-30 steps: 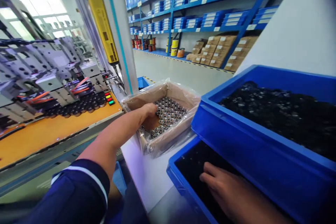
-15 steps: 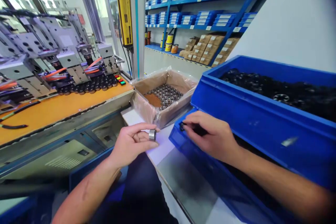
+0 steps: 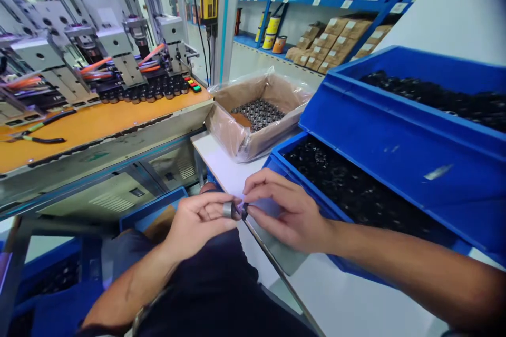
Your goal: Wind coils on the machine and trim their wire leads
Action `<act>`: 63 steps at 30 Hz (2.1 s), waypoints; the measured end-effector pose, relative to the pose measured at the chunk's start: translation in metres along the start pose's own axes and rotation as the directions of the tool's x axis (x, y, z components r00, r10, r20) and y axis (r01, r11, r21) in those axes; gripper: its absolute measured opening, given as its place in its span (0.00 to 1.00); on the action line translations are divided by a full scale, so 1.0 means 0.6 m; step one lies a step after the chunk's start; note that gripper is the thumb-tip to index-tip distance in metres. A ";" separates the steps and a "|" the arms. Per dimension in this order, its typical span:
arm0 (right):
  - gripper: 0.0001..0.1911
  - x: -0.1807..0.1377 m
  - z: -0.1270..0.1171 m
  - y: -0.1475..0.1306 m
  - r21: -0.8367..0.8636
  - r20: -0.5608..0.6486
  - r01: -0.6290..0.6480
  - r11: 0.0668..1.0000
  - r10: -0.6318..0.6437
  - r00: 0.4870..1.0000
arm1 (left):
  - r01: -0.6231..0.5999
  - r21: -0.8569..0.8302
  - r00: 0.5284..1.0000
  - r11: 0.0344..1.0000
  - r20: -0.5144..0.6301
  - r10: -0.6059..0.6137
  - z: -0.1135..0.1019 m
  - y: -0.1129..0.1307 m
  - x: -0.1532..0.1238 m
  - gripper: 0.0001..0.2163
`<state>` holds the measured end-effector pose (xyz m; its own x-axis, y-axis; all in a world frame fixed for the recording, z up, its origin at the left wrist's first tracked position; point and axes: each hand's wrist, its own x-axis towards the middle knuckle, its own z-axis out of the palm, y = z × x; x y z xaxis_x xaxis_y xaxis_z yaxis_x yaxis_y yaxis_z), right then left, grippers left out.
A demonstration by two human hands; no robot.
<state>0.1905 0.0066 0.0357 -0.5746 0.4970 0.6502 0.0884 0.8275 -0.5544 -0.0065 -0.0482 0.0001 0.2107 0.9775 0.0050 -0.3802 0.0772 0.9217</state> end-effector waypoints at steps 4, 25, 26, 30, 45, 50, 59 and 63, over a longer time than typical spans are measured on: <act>0.08 0.002 -0.003 0.002 -0.027 -0.052 0.010 1.000 -0.012 0.999 | -0.064 0.045 0.995 0.997 0.078 0.061 0.013 0.017 0.031 0.18; 0.16 0.007 -0.023 0.031 -0.381 -0.066 0.248 0.891 -0.294 0.953 | -0.229 0.186 0.973 0.955 0.044 0.225 0.025 0.030 0.078 0.18; 0.16 0.008 -0.024 0.031 -0.380 -0.062 0.251 0.890 -0.295 0.953 | -0.222 0.179 0.975 0.959 0.042 0.218 0.025 0.029 0.078 0.18; 0.13 0.011 -0.027 0.031 -0.357 -0.060 0.242 0.902 -0.281 0.958 | -0.212 0.126 0.977 0.969 0.039 0.209 0.027 0.029 0.078 0.18; 0.13 0.004 -0.024 0.034 -0.411 -0.013 0.256 0.875 -0.286 0.958 | -0.212 0.114 0.977 0.971 0.039 0.209 0.023 0.019 0.073 0.18; 0.12 0.006 -0.024 0.034 -0.407 -0.012 0.238 0.882 -0.265 0.964 | -0.189 0.134 0.982 0.973 0.029 0.187 0.019 0.018 0.075 0.19; 0.12 0.004 -0.026 0.032 -0.439 -0.008 0.252 0.862 -0.284 0.959 | -0.169 0.096 0.985 0.981 0.044 0.165 0.020 0.018 0.076 0.18; 0.13 0.004 -0.025 0.033 -0.412 -0.020 0.230 0.882 -0.261 0.965 | -0.179 0.086 0.983 0.980 0.055 0.174 0.020 0.019 0.078 0.18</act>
<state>0.2031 0.0284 0.0343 -0.5615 0.2691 0.7825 0.2811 0.9514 -0.1254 0.0100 -0.0040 0.0157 0.1905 0.9637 0.1871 -0.3333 -0.1158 0.9357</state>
